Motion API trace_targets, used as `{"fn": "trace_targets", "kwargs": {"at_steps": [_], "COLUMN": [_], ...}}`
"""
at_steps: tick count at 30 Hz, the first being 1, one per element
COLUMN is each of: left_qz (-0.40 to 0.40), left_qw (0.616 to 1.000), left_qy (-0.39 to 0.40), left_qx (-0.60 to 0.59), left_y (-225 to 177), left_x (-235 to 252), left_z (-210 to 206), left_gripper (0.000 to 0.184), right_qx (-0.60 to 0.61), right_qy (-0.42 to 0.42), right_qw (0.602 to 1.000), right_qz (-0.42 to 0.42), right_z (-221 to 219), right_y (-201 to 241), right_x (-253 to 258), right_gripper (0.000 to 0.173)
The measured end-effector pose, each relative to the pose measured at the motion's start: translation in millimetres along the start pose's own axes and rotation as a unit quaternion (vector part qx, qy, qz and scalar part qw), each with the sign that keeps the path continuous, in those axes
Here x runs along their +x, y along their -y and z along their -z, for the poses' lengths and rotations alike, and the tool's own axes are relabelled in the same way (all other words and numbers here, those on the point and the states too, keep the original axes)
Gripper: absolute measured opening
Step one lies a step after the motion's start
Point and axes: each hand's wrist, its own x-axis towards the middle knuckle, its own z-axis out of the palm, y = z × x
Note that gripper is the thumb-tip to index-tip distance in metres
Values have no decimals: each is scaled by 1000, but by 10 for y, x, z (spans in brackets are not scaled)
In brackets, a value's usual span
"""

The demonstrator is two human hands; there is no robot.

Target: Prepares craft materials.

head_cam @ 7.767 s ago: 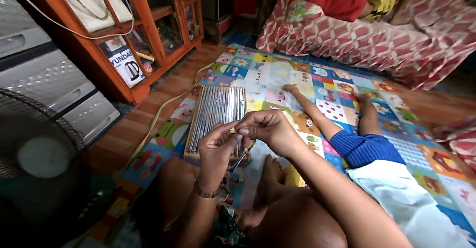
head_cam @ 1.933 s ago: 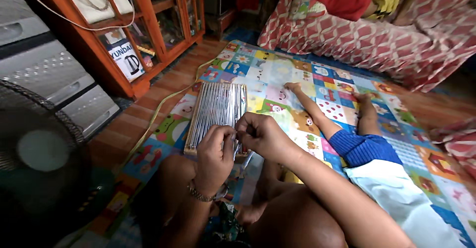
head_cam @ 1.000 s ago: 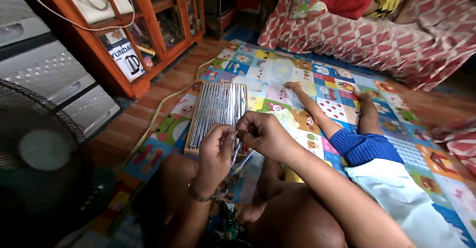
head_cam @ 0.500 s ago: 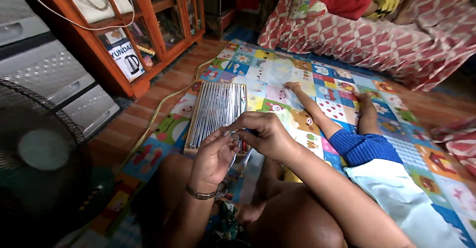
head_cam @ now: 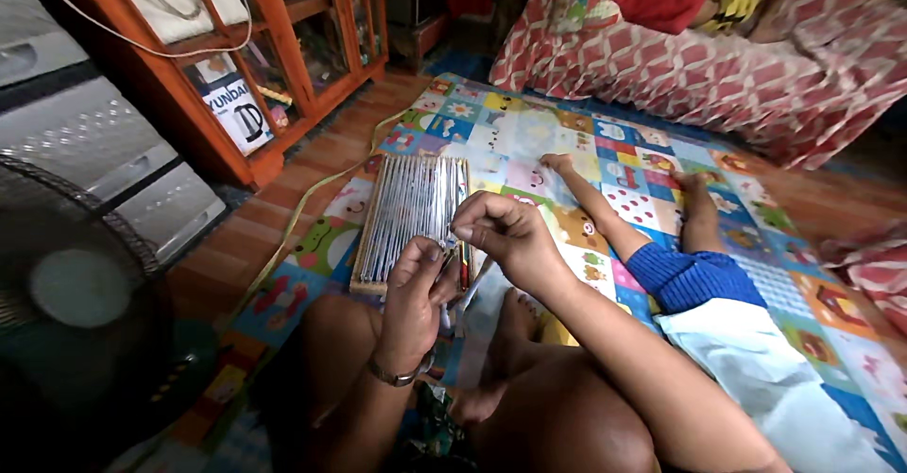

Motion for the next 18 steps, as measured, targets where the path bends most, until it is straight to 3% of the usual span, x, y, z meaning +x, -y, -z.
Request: {"fn": "trace_targets", "kwargs": {"at_steps": [3, 6, 11, 18], "left_qz": [-118, -231, -252, -263], "left_qw": [982, 914, 847, 821], "left_qy": [19, 46, 111, 142], "left_qx": [143, 331, 455, 486], "left_y": [46, 34, -2, 13], "left_x": [17, 2, -76, -51], "left_z": [124, 216, 228, 224], "left_gripper": [16, 10, 22, 25], "right_qx": [56, 118, 204, 141], "right_qy": [-14, -19, -51, -62], "right_qw": [998, 990, 965, 973], "right_qz": [-27, -79, -154, -174], "right_z": [36, 24, -47, -81], "right_y": [-10, -1, -25, -140], "right_x": [6, -7, 29, 95], "right_gripper": [11, 13, 18, 16]}}
